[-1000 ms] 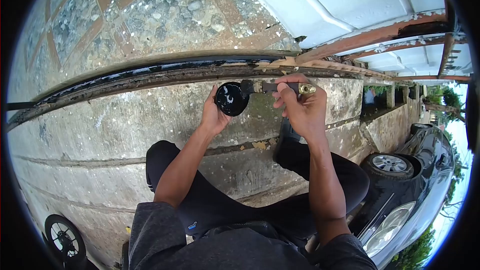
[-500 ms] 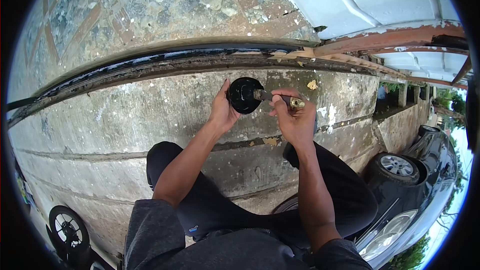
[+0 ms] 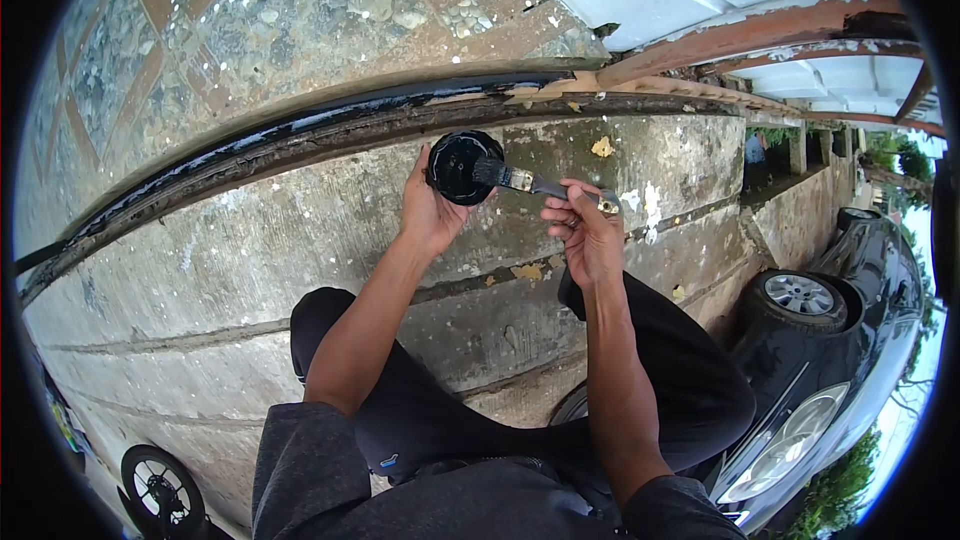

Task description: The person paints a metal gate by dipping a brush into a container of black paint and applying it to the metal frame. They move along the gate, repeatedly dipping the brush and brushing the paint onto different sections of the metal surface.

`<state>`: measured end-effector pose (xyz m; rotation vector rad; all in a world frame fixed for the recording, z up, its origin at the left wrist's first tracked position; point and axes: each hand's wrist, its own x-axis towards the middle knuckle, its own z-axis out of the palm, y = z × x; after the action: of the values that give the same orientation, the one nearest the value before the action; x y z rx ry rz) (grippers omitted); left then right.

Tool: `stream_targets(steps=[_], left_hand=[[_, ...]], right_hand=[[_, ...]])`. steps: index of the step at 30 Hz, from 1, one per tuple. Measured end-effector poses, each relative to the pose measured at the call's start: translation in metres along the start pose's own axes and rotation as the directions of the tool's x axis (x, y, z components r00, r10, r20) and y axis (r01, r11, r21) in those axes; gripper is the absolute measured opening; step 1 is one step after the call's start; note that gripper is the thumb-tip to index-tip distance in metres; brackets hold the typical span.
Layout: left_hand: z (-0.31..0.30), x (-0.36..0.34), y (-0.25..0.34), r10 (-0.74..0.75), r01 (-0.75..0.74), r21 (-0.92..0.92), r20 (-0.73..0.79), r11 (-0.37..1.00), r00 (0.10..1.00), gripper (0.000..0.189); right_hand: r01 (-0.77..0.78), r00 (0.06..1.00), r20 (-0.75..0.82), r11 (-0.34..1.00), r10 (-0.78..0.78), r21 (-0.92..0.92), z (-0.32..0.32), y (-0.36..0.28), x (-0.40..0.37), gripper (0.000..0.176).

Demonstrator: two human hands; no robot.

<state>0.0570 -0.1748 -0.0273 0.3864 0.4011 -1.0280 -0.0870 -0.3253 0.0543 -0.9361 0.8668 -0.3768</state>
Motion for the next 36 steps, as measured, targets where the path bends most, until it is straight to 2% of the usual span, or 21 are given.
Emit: stream_targets(steps=[7,10,13,16,17,19,20,23,29,30,31,33,36], left_hand=[[0.005,0.015,-0.006,-0.010,0.010,-0.013,0.010,1.000,1.000,0.054],[0.006,0.019,-0.008,-0.015,0.015,-0.034,0.011,0.999,1.000,0.055],[0.001,0.025,-0.010,-0.011,0.010,-0.046,-0.011,0.999,1.000,0.055],[-0.003,0.028,-0.008,-0.006,0.005,-0.046,-0.032,0.999,0.999,0.055],[-0.002,0.029,-0.008,-0.005,0.003,-0.046,-0.033,0.999,0.999,0.054],[-0.003,0.030,-0.009,0.003,-0.004,-0.027,-0.012,1.000,1.000,0.054],[-0.003,0.030,-0.010,0.011,-0.012,-0.004,-0.012,1.000,1.000,0.055],[0.000,0.029,-0.013,0.006,-0.004,0.037,-0.050,0.999,0.999,0.055],[-0.003,0.037,-0.015,0.011,-0.007,0.045,-0.078,0.999,0.997,0.056],[-0.005,0.041,-0.017,0.023,-0.020,0.031,-0.098,0.999,0.995,0.057],[-0.006,0.043,-0.018,0.035,-0.033,0.021,-0.119,0.999,0.992,0.058],[-0.009,0.044,-0.017,0.023,-0.023,0.005,-0.051,1.000,0.998,0.060],[-0.009,0.041,-0.017,0.013,-0.012,0.017,-0.027,1.000,1.000,0.059]], right_hand=[[-0.009,0.999,-0.043,0.998,0.012,0.069,-0.009,0.003,0.011,0.031],[-0.065,0.997,-0.029,0.971,0.073,0.229,-0.017,0.008,0.017,0.034],[-0.119,0.993,0.052,0.961,0.110,0.251,-0.028,0.017,0.019,0.034],[-0.133,0.989,0.074,0.989,0.128,0.068,-0.039,0.018,0.018,0.032],[-0.113,0.991,0.058,0.990,0.117,-0.080,-0.040,0.017,0.017,0.031],[-0.073,0.995,0.034,0.927,0.092,-0.367,-0.037,0.010,0.015,0.030],[-0.064,0.990,0.084,0.882,0.117,-0.467,-0.037,0.007,0.014,0.029],[0.005,0.988,0.126,0.800,0.088,-0.600,-0.039,0.007,0.014,0.027],[0.018,0.984,0.152,0.795,0.094,-0.606,-0.041,0.012,0.025,0.024],[0.037,0.985,0.163,0.833,0.065,-0.552,-0.041,0.015,0.028,0.022],[0.030,0.987,0.151,0.858,0.055,-0.513,-0.042,0.016,0.031,0.022],[0.022,0.992,0.120,0.905,0.033,-0.424,-0.046,0.015,0.040,0.021],[-0.035,0.999,0.015,0.912,0.045,-0.409,-0.057,0.011,0.058,0.021]])
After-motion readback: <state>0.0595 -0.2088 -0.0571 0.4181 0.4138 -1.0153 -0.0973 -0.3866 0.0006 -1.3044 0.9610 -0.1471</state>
